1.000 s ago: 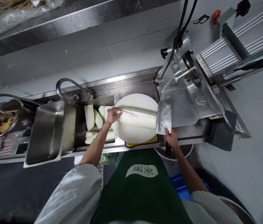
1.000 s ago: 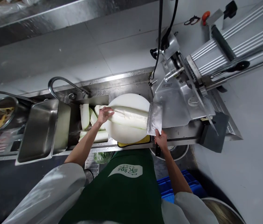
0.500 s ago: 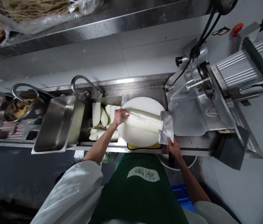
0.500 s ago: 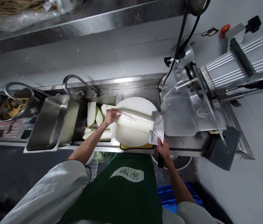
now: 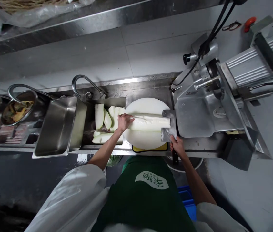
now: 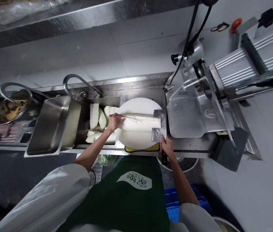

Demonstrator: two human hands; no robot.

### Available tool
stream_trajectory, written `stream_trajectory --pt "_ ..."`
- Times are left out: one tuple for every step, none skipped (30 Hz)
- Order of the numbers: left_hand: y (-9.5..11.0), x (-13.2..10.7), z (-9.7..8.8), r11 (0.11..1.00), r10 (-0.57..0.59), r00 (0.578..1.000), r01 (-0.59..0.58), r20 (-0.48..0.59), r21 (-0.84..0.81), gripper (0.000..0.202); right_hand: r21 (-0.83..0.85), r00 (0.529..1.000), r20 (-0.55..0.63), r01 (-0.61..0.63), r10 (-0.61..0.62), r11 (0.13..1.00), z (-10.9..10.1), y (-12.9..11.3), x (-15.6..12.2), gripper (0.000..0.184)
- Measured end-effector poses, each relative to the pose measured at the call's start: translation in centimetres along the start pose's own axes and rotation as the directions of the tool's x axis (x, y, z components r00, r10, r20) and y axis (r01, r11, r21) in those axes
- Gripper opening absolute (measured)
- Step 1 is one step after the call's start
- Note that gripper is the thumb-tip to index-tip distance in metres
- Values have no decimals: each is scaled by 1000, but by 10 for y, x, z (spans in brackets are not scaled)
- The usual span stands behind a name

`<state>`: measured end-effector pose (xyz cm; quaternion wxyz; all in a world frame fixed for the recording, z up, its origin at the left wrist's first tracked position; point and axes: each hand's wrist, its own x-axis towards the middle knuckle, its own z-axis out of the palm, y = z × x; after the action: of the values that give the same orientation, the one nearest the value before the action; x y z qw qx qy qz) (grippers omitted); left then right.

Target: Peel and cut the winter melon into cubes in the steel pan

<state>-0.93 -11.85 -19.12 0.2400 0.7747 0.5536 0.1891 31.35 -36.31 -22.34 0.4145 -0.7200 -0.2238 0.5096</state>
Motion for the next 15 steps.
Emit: stream_trajectory --pt "1 -4 0 1000 -14 1000 14 -4 12 24 -34 1000 13 10 -9 999 -2 0 1 71" --pt "3 -7 0 1000 -22 1000 22 -1 22 23 -75 1000 24 22 -21 997 -5 0 0 71" --pt "4 -9 0 999 -26 1000 26 5 32 21 -115 999 36 33 -29 993 -8 1 0 70" --pt "6 -11 0 999 -28 999 28 14 41 21 -148 999 45 37 -31 988 -10 1 -1 70" --pt "8 -13 -1 998 -30 999 29 23 47 21 -162 999 45 33 -26 986 -10 0 -1 70" --pt "9 -13 -1 998 -33 999 31 30 51 21 -153 999 43 25 -19 988 -9 -1 0 71" --pt "9 -14 -2 998 -37 999 35 33 51 22 -127 999 36 13 -9 992 -7 -3 2 72" --pt "9 -14 -3 998 -41 999 39 34 45 22 -94 999 33 -1 4 996 -5 -6 4 73" --pt "7 -14 -4 999 -39 999 38 38 30 22 -67 999 33 -12 14 998 -3 -8 5 73" --pt "5 -15 -6 1000 -27 999 27 47 6 21 -55 999 37 -13 16 998 -4 -10 7 73" --pt "2 -15 -8 1000 -7 998 9 55 -23 20 -64 999 53 -7 11 998 -6 -11 8 71" --pt "-1 -14 -10 999 14 998 -11 62 -51 19 -92 997 73 2 5 996 -10 -11 8 70" --pt "-4 -14 -12 997 34 997 -29 68 -75 18 -127 995 97 12 0 992 -15 -11 8 69" --pt "-7 -12 -13 995 49 996 -42 75 -93 17 -159 993 119 18 1 987 -19 -10 8 67" --pt "-10 -11 -13 993 54 995 -46 81 -106 17 -178 992 129 20 3 984 -21 -10 8 67"
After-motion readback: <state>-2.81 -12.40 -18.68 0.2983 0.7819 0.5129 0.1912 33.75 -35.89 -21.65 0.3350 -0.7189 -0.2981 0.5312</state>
